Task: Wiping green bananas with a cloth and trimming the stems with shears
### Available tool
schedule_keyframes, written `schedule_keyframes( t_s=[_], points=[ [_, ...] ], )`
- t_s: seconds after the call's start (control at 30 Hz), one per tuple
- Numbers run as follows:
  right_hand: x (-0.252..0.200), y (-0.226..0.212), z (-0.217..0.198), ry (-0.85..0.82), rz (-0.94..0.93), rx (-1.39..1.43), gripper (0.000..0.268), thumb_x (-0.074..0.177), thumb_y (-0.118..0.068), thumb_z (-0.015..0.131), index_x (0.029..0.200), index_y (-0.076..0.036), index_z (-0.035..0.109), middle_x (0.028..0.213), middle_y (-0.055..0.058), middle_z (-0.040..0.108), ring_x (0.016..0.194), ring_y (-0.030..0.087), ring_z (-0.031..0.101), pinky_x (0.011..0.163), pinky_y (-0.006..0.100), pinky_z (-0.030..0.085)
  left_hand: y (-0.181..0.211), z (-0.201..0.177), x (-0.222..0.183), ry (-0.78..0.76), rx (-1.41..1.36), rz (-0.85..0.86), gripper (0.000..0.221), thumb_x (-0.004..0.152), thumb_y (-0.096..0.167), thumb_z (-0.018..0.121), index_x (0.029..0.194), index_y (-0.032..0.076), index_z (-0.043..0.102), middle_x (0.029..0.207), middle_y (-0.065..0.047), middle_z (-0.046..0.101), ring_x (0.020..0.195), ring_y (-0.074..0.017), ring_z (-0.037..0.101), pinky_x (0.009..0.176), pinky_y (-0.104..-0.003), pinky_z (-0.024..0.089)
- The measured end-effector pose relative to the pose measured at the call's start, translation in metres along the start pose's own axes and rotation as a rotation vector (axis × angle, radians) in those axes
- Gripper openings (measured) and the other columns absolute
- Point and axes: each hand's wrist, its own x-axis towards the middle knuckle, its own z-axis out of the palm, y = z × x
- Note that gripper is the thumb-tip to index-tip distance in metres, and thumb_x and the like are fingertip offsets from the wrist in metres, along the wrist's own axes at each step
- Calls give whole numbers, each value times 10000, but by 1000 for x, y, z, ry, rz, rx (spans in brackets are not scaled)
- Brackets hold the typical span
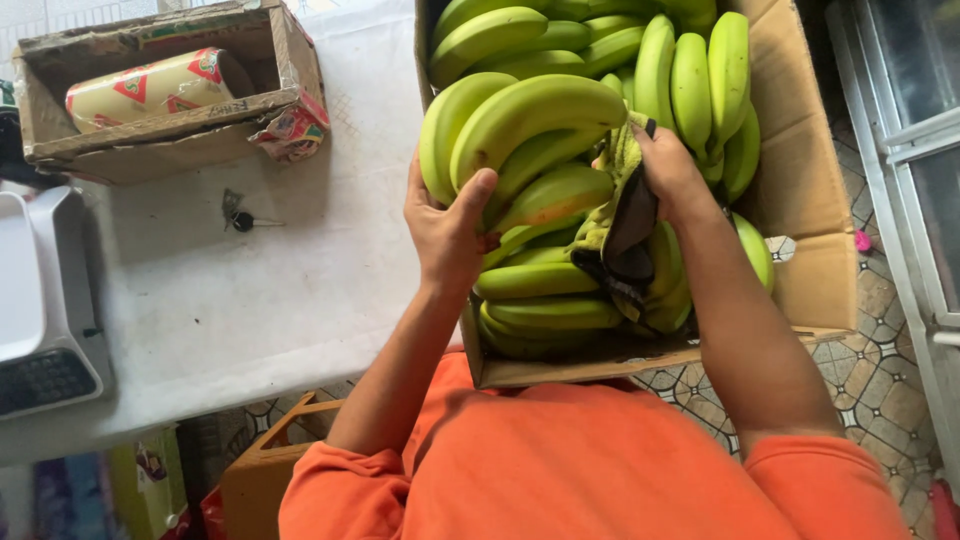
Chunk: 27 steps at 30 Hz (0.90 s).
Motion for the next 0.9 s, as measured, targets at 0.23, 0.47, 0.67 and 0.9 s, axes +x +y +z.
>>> schedule_keyframes(
  t_s=[0.23, 0.47, 0.67, 0.9],
  points=[
    [-2, 2, 5, -106, 14, 27, 360, 1039, -437, 650, 972, -97, 748, 783, 33, 713, 660, 143, 682, 644, 336, 573, 11, 2, 5, 15, -24, 9, 541, 816, 187, 868, 1280, 121, 597, 860, -87, 693, 579, -191, 675, 337, -346, 600],
    [18, 24, -7, -178, 33, -99, 374, 995, -426, 689, 861, -82, 752, 672, 44, 665, 556, 145, 637, 515, 285, 527, 14, -1, 13, -22, -123, 57, 421, 837, 157, 872, 1175, 104, 627, 817, -91, 662, 540, -186, 655, 318, -323, 562],
    [-7, -1, -52, -280, 33, -512, 526, 984, -438, 654, 895, 75, 732, 738, 240, 656, 715, 333, 631, 636, 484, 494, 38, 22, 3, 149, -180, -120, 307, 838, 266, 841, 1003, 106, 637, 712, -70, 617, 414, -115, 539, 323, -215, 487],
    [-37, -33, -65, -289, -5, -481, 641, 949, -562, 675, 677, 0, 533, 557, 89, 446, 518, 227, 444, 470, 386, 357, 54, 61, -9, 280, -357, -430, 404, 746, 424, 835, 855, 107, 610, 609, 10, 494, 375, -50, 444, 449, -123, 541]
  ],
)
